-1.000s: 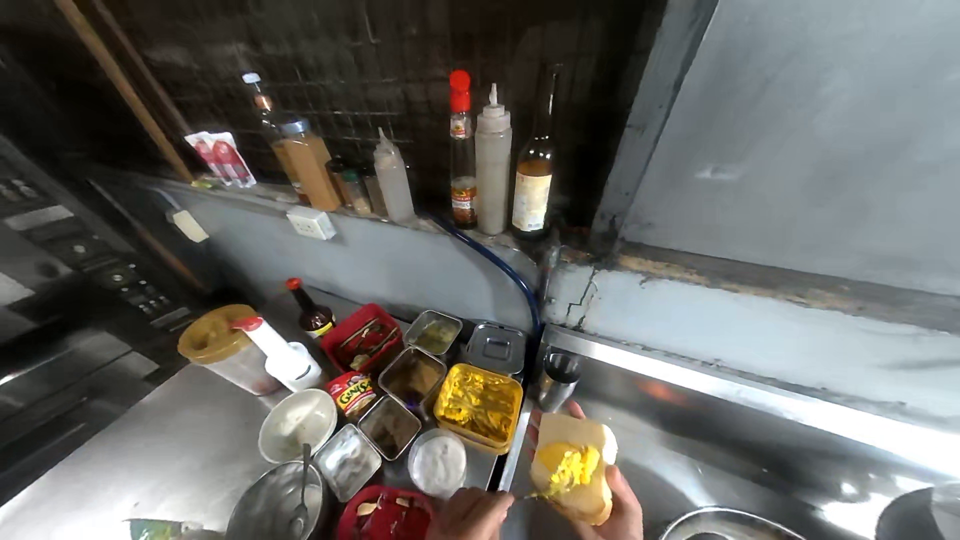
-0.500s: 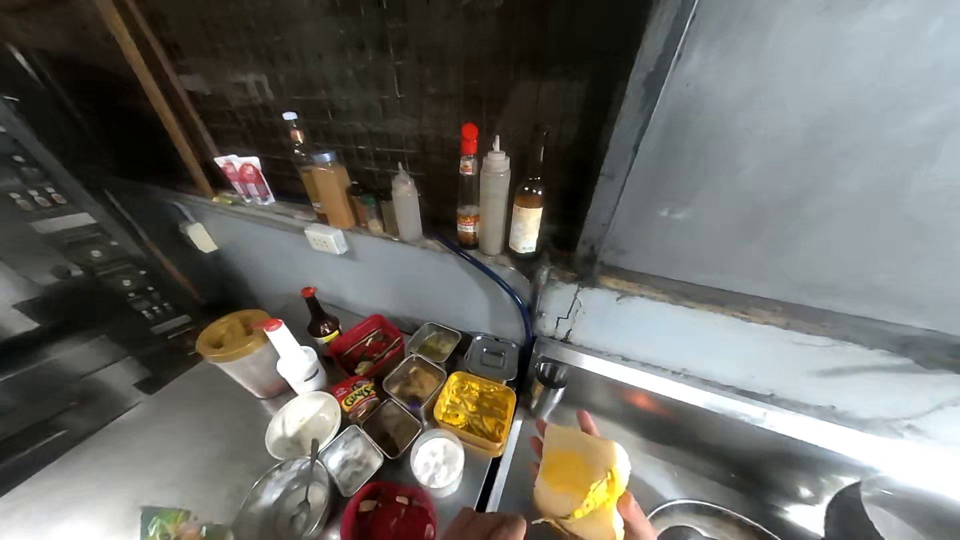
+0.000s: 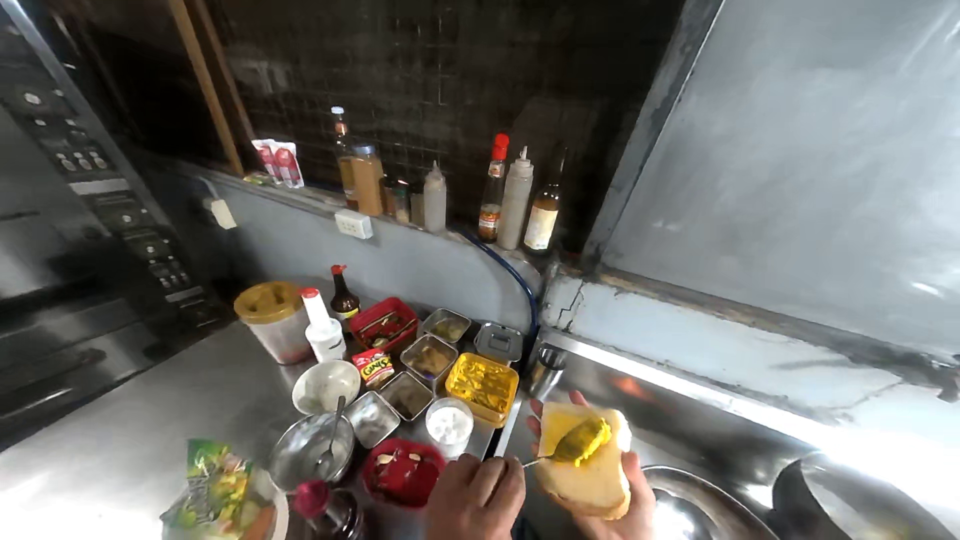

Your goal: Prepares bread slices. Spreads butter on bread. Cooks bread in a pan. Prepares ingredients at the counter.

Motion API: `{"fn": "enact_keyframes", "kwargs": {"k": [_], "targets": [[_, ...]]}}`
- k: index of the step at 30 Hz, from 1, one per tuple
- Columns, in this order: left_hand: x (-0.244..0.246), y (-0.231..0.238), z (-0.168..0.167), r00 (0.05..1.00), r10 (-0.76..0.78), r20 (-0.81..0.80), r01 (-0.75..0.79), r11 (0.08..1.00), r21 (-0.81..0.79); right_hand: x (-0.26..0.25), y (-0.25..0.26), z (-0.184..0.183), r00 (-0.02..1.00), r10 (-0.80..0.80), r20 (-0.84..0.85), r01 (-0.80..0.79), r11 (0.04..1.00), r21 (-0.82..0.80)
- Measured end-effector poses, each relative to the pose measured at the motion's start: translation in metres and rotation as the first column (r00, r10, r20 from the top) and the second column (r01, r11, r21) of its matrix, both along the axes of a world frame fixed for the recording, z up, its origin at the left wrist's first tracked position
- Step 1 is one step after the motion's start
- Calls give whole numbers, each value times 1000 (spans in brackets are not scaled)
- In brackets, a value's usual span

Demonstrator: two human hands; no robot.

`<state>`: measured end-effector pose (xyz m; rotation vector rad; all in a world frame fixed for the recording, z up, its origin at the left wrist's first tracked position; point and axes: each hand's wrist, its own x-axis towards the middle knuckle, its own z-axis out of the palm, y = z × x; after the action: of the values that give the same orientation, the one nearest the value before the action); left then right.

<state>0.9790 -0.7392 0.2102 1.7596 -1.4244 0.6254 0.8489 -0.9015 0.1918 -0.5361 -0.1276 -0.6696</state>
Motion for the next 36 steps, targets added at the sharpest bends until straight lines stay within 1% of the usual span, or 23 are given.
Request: {"fn": "enact_keyframes", "kwargs": {"k": [5, 9, 11, 13, 15, 18, 21, 24, 27, 30, 33, 35, 36], "targets": [[-1, 26, 6, 999, -45, 19, 45, 999, 14, -6, 21, 11, 1000, 20, -1, -20, 999, 30], [5, 43, 18, 993, -97, 65, 96, 995, 25, -13, 36, 23, 1000, 18, 0, -18, 998, 60], [9, 50, 25, 992, -119, 49, 119, 993, 19, -14, 39, 27, 1000, 22, 4, -22, 997, 68], [17, 52, 27, 995, -99, 10, 99, 995, -12, -14, 36, 25, 999, 33, 28, -35, 998, 54], [29, 49, 24, 999, -50, 18, 50, 998, -37, -16, 39, 26, 999, 14, 34, -15, 999, 48], [30, 48, 16, 999, -25, 45, 26, 1000, -13, -15, 41, 30, 999, -9, 54, 6, 998, 60], [13, 53, 14, 998, -65, -10, 65, 997, 36, -9, 40, 35, 996, -71, 48, 68, 995, 76], [1, 55, 16, 996, -79, -51, 82, 995, 54, -8, 41, 36, 988, -156, -3, 156, 986, 60], [-11, 56, 16, 992, -86, -95, 91, 994, 58, -7, 49, 44, 949, -302, -88, 306, 951, 33], [-21, 57, 17, 982, -96, -160, 108, 992, 69, -5, 48, 40, 909, -406, -94, 405, 914, -32], [-26, 57, 24, 956, -156, -247, 175, 983, 57, -5, 43, 34, 901, -429, -59, 426, 903, -53], [-24, 56, 29, 927, -204, -316, 221, 975, 19, -6, 43, 36, 905, -424, -38, 423, 906, -37], [-21, 54, 30, 920, -204, -335, 217, 976, 1, -6, 44, 37, 904, -426, -37, 426, 905, -20]]}}
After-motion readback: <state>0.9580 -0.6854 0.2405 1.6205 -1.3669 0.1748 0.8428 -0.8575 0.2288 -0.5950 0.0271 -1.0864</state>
